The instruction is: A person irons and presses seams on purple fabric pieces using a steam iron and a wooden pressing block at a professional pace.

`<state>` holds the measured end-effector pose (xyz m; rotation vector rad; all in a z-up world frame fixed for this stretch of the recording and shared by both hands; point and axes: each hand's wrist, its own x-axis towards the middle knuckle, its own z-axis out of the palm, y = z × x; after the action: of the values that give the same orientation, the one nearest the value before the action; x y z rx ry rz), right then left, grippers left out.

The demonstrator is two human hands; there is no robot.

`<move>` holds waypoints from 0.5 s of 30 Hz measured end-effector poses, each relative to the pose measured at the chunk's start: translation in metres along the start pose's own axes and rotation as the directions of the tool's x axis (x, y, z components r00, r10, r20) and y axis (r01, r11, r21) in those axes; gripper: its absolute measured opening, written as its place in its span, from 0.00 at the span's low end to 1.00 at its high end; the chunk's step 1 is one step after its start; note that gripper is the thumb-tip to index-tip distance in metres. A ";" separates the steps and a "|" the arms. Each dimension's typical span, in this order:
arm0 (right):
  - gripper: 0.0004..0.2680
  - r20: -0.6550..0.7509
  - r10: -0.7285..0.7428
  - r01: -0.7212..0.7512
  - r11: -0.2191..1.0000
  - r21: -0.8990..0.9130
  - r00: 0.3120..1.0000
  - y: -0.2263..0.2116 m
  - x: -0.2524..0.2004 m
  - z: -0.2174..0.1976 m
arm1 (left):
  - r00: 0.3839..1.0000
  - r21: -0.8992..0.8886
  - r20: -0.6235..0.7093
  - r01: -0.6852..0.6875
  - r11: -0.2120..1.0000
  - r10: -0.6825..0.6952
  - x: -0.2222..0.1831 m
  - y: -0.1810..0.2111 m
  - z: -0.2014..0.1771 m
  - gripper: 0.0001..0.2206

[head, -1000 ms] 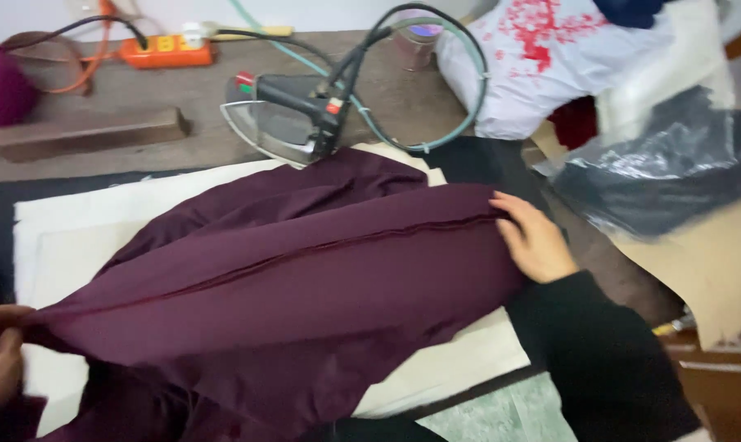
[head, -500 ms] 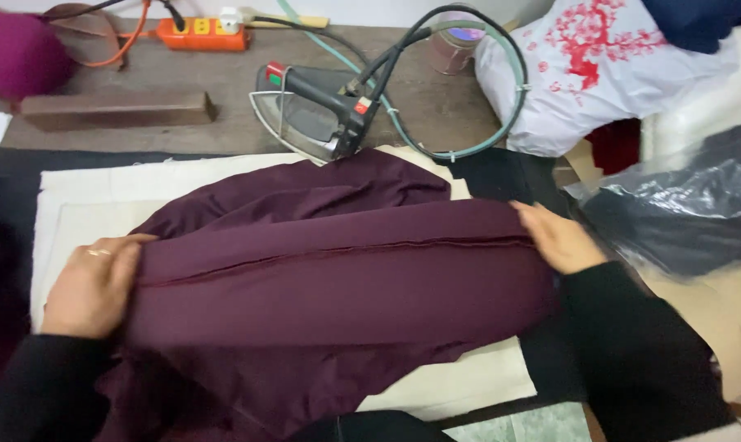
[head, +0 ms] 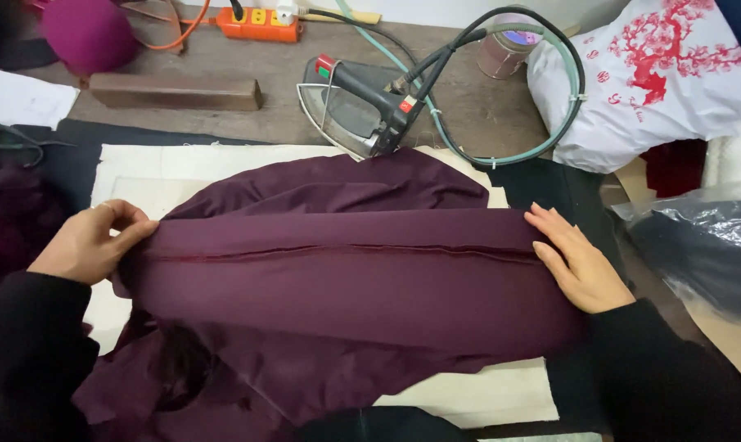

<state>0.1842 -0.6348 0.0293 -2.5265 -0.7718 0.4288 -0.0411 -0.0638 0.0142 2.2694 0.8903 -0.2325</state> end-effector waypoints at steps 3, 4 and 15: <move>0.19 0.014 0.070 -0.070 0.998 -0.007 0.997 -0.004 -0.001 -0.001 | 0.998 0.055 -0.045 0.053 0.997 -0.050 0.002 0.003 -0.002 0.12; 0.19 0.014 0.068 -0.068 0.998 -0.008 0.998 -0.001 0.000 0.000 | 0.998 0.054 -0.046 0.052 0.997 -0.050 0.012 -0.013 0.005 0.12; 0.18 0.006 0.095 -0.095 0.992 0.079 0.995 0.010 -0.001 -0.005 | 0.682 0.364 -0.091 -0.656 0.661 0.726 -0.042 0.069 0.064 0.24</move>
<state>0.1900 -0.6451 0.0287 -2.4961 -0.6243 0.4842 -0.0221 -0.1648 0.0192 2.7895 0.0044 0.2759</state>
